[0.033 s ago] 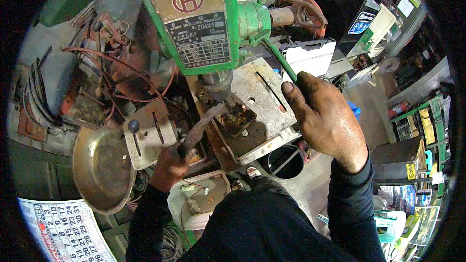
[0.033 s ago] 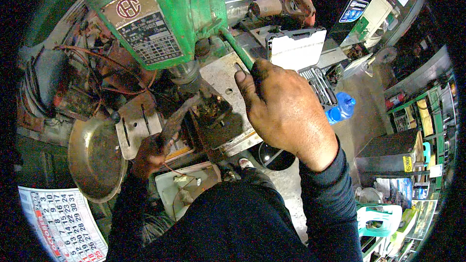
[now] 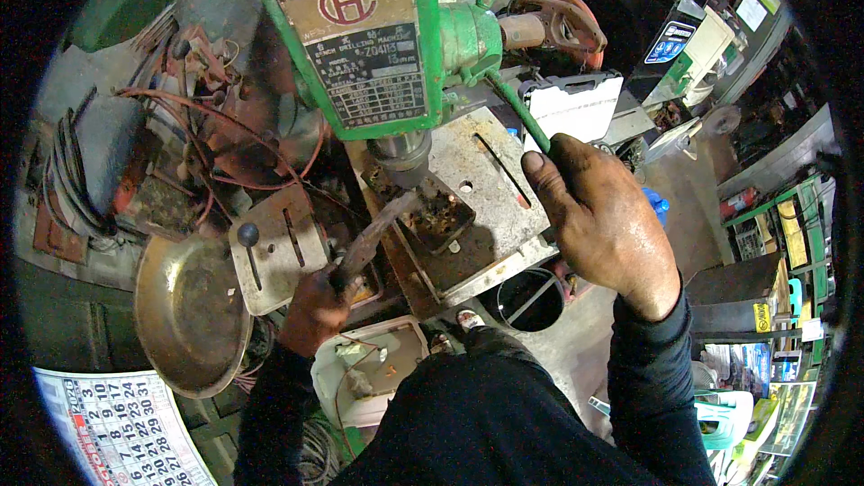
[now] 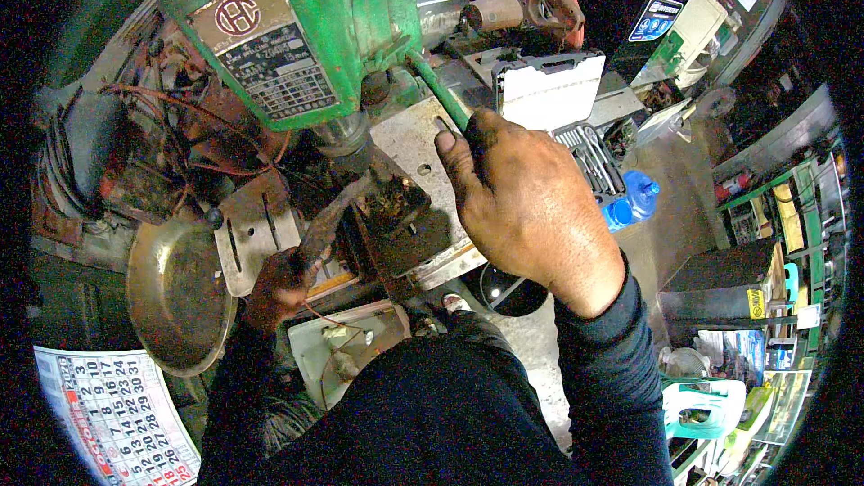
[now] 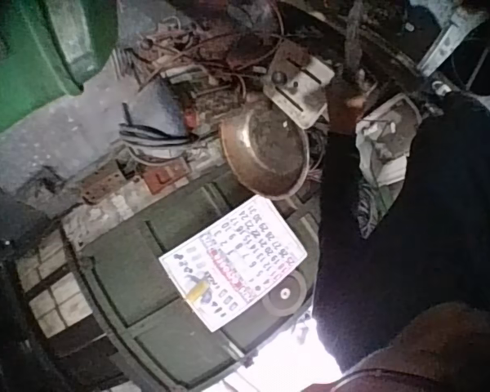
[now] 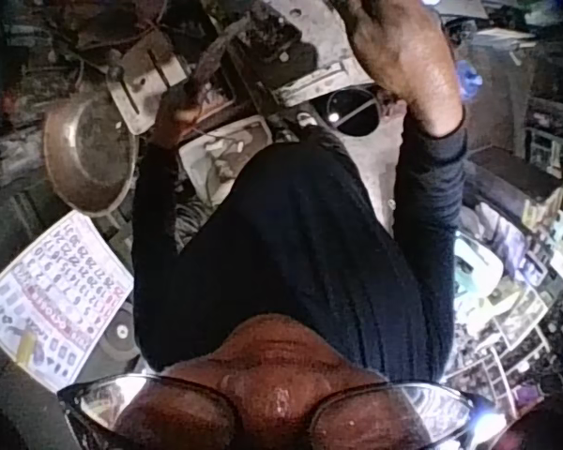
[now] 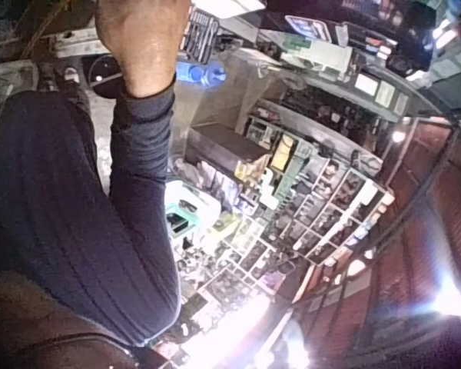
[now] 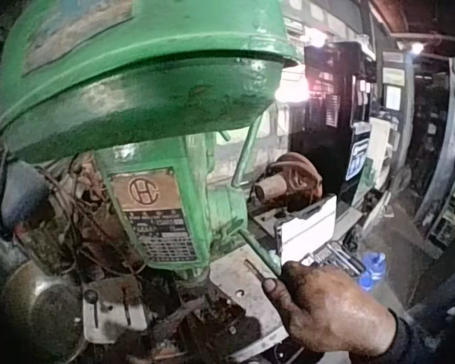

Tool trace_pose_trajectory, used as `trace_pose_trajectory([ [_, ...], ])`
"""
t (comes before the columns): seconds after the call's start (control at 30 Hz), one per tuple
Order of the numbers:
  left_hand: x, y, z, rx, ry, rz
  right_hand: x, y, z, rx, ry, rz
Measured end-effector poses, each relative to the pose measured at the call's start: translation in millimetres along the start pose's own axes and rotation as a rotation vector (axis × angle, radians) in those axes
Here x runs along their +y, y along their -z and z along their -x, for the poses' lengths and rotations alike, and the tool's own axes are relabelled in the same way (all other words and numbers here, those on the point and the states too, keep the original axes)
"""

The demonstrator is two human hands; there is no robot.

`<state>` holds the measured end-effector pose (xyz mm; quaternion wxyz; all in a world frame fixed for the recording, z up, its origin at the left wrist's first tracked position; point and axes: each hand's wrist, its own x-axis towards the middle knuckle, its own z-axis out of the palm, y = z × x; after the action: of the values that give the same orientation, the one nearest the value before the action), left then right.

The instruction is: The person operates a green drill press in a workshop, adjusting the handle to lower the drill bit onto a metal piece. They retrieve a small metal part from a drawer, place it on the drill press table, and continue drilling. The person also handles a power cord and interacts with tools on the workbench.

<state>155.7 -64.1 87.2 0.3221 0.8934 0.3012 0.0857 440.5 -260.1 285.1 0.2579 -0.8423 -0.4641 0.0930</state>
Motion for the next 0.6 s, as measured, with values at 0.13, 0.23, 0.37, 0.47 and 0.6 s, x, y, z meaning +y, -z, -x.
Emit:
trace_pose_trajectory([
  [0.13,-2,-1,-1,0.02,-0.068,-0.046,0,3,-1,-0.004,0.013,0.011],
  [0.23,-7,-4,-4,0.055,-0.064,-0.049,-3,5,-5,0.001,0.019,0.067],
  [0.37,-13,-10,-4,0.147,-0.223,-0.065,-4,5,-7,0.033,0.064,0.053],
  [0.47,-14,-13,-2,0.154,-0.174,0.032,-2,6,-7,-0.009,0.042,0.06],
  [0.6,-11,-11,-4,0.115,-0.128,0.026,1,4,-7,-0.006,0.047,0.004],
])
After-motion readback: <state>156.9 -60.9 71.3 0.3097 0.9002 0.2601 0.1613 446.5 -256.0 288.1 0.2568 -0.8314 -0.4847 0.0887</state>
